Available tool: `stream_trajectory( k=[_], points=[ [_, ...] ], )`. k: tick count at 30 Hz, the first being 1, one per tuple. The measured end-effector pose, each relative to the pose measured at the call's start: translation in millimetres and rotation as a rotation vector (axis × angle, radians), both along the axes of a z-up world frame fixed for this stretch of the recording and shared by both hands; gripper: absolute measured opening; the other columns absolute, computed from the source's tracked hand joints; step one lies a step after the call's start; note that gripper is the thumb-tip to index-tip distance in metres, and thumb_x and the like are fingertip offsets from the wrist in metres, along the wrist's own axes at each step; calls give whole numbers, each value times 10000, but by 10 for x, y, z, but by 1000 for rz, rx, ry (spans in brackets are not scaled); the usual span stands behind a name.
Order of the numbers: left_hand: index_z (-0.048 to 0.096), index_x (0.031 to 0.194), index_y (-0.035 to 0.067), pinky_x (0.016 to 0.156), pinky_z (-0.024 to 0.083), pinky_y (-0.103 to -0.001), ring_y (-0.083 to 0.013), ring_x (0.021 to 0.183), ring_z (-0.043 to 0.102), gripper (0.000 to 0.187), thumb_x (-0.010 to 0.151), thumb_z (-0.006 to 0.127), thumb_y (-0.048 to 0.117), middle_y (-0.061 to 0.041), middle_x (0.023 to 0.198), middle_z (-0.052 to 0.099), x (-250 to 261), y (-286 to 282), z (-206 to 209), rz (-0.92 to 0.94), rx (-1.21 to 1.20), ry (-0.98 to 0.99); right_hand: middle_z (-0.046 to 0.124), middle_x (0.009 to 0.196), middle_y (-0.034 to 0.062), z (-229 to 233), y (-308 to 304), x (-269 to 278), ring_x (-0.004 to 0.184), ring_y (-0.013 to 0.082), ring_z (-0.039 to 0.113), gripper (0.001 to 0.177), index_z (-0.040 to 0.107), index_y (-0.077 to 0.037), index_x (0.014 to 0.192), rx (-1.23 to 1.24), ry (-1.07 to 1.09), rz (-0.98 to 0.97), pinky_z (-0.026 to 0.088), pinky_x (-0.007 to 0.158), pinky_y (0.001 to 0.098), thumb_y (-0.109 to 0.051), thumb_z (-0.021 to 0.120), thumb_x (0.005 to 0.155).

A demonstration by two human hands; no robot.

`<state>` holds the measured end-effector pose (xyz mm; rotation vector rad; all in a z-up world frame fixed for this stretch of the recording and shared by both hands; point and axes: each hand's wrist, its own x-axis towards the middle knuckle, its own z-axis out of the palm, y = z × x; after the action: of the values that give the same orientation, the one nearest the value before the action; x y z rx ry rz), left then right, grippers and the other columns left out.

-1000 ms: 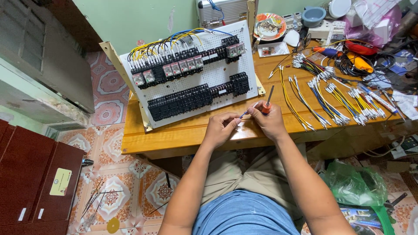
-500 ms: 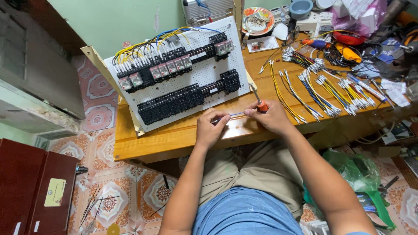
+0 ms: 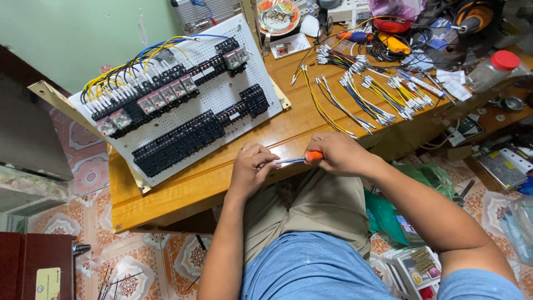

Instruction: Connecting wires to terminal blocks on an electrical control panel using a screwdriver

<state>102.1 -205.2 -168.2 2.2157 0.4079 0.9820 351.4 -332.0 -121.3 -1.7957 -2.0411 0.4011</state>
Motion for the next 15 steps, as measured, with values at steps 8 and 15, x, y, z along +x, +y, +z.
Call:
stream_trajectory(
  k=[8,15],
  points=[
    [736,1232,105,703,563,-302,-183,799,688,511,896,756,489,-107,963,738,-69,12,-59,147,-363,-279,648,686,67,564,-503,619,635,208,566,89,783,-95,864,89,320,-354,445,631,330,-162,841,850],
    [738,1059,22,668,644,-277,-190,759,749,297,953,705,298,-108,998,731,-107,-43,116,102,-487,-215,717,957,-44,108,-813,1806,821,53,521,101,770,-120,947,114,362,-882,409,692,259,-209,818,950]
  ],
)
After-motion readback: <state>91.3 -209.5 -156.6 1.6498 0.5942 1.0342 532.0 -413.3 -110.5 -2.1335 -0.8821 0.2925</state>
